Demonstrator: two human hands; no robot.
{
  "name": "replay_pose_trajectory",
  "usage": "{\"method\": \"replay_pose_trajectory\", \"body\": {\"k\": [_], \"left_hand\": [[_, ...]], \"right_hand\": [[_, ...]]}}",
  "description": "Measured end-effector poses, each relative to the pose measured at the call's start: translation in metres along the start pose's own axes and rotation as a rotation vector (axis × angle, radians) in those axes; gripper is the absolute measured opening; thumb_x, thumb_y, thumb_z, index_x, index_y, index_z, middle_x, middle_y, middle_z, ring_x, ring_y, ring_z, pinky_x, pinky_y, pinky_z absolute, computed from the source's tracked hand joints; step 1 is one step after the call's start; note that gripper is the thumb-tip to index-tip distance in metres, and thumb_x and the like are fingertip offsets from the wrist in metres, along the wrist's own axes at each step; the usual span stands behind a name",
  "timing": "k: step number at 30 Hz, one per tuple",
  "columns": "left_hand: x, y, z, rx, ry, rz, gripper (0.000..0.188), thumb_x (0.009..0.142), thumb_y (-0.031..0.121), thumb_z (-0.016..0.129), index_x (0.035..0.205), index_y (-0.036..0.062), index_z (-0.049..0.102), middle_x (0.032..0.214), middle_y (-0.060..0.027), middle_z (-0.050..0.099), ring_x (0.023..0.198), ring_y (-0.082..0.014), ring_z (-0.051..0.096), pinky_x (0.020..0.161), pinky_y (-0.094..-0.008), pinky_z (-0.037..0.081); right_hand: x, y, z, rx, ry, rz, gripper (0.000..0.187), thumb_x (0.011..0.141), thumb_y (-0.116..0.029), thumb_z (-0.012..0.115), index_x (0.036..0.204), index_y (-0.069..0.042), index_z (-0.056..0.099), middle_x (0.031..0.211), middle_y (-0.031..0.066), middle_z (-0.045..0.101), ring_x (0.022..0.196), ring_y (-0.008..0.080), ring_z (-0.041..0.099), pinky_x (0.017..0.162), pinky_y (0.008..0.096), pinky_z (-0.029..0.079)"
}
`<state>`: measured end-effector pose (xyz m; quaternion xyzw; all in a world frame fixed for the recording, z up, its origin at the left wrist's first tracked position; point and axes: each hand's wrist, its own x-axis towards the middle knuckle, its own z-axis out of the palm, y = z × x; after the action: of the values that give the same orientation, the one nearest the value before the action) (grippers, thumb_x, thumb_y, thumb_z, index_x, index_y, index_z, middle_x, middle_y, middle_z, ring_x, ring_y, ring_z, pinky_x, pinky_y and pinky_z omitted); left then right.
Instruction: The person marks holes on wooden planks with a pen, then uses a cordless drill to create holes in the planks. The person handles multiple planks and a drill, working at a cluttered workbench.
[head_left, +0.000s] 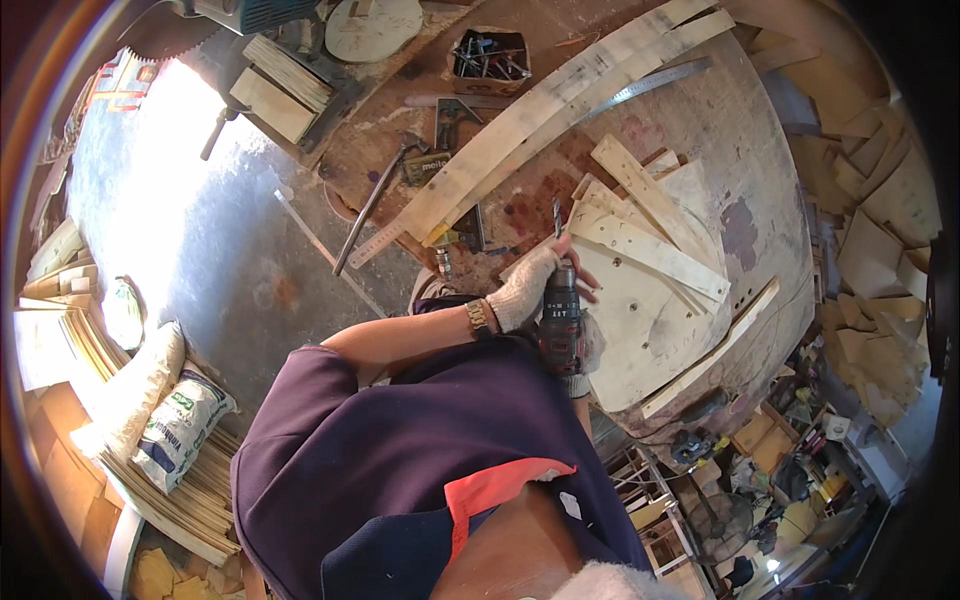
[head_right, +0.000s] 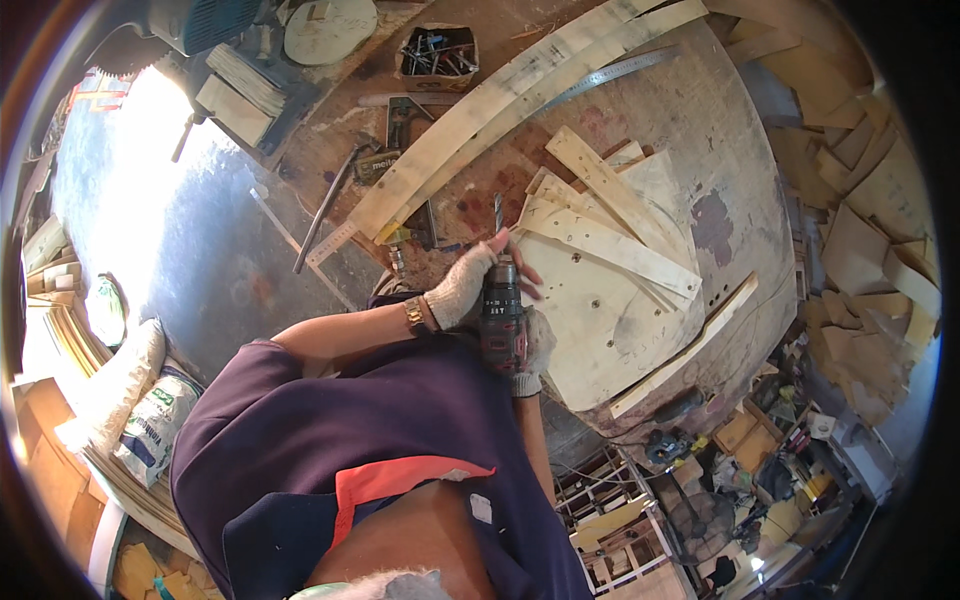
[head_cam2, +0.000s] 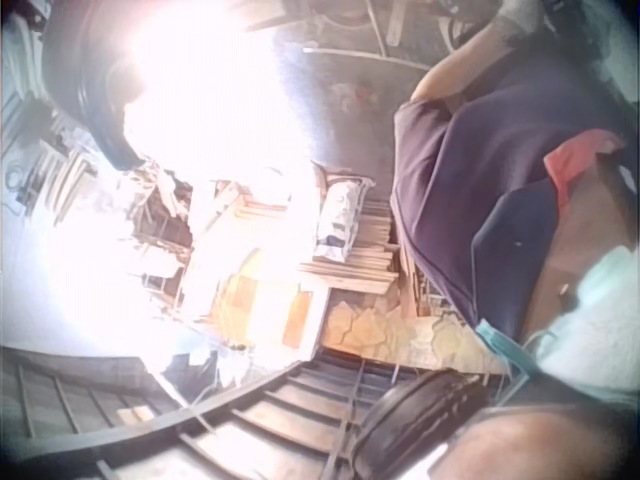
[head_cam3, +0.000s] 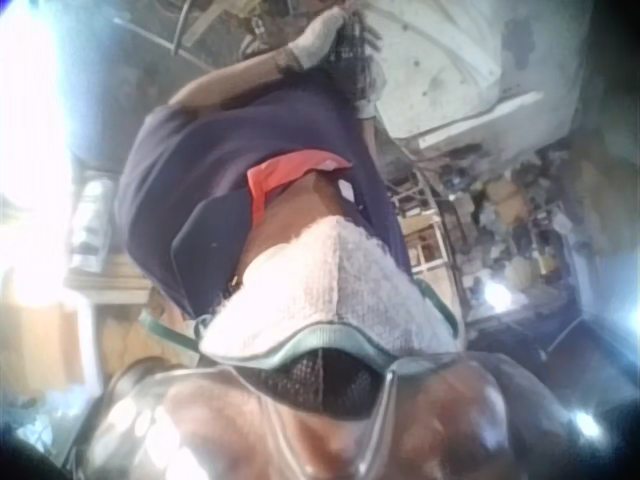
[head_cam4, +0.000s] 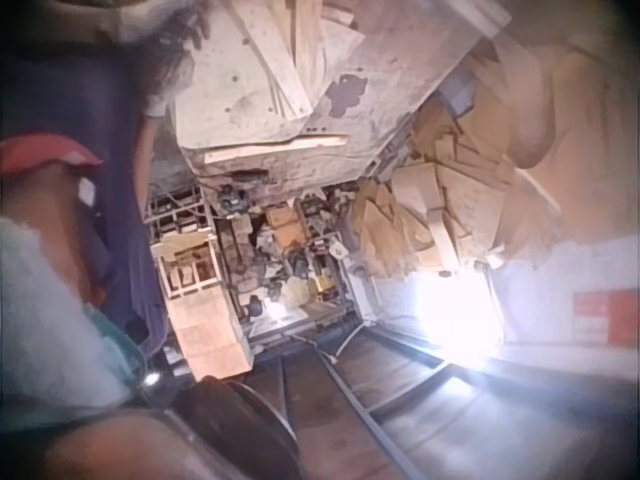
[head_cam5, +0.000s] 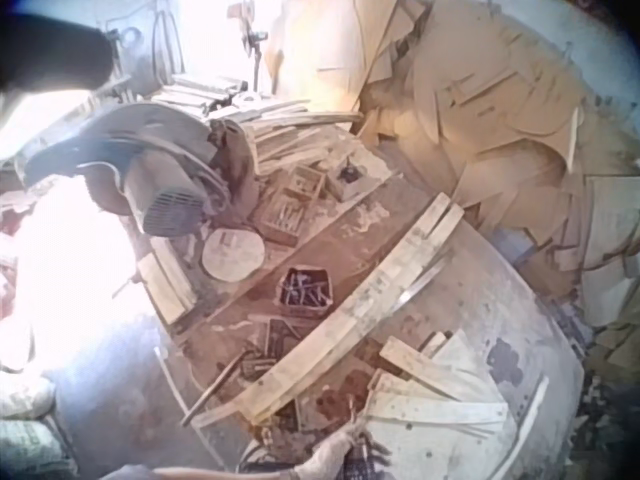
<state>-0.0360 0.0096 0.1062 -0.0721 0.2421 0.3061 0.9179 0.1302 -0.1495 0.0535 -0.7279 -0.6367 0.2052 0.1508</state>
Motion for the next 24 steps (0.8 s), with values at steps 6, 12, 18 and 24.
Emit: {"method": "replay_pose_trajectory", "body": {"k": [6, 12, 18, 24], "left_hand": [[-0.001, 0.003, -0.006, 0.053, -0.071, -0.068, 0.023, 0.103, 0.029, 0.066, 0.099, 0.0084, 0.055, 0.093, -0.0102, 0.069, 0.099, -0.0310, 0.072, 0.085, -0.0456, 0.060], [0.002, 0.009, 0.001, 0.042, 0.122, -0.155, 0.037, 0.106, 0.037, 0.061, 0.087, 0.0066, 0.052, 0.086, -0.0128, 0.070, 0.099, -0.0343, 0.074, 0.082, -0.0417, 0.059], [0.008, 0.015, -0.013, 0.282, 0.182, 0.107, 0.041, 0.109, 0.043, 0.052, 0.086, 0.0087, 0.051, 0.076, -0.0111, 0.066, 0.076, -0.0310, 0.071, 0.073, -0.0409, 0.056], [0.003, -0.001, -0.011, 0.117, 0.049, 0.072, 0.030, 0.105, 0.039, 0.062, 0.097, 0.0103, 0.057, 0.083, -0.0071, 0.065, 0.085, -0.0284, 0.071, 0.079, -0.0396, 0.058]], "right_hand": [[0.009, -0.020, -0.013, 0.012, -0.051, 0.010, 0.028, 0.082, -0.031, 0.078, 0.099, -0.011, 0.072, 0.082, 0.0070, 0.066, 0.075, 0.0269, 0.066, 0.067, 0.0401, 0.054], [0.011, -0.024, -0.016, 0.026, -0.187, 0.183, 0.039, 0.084, -0.034, 0.077, 0.113, -0.009, 0.069, 0.096, 0.0103, 0.069, 0.086, 0.0293, 0.068, 0.076, 0.0398, 0.055], [0.006, -0.019, -0.018, 0.015, -0.501, 0.314, 0.084, 0.079, -0.042, 0.082, 0.148, -0.008, 0.050, 0.142, 0.0181, 0.057, 0.129, 0.0338, 0.057, 0.110, 0.0435, 0.047], [0.004, -0.024, -0.020, 0.102, -0.249, 0.240, 0.064, 0.076, -0.043, 0.084, 0.128, -0.011, 0.065, 0.112, 0.0143, 0.069, 0.102, 0.0312, 0.068, 0.087, 0.0435, 0.055]]}}
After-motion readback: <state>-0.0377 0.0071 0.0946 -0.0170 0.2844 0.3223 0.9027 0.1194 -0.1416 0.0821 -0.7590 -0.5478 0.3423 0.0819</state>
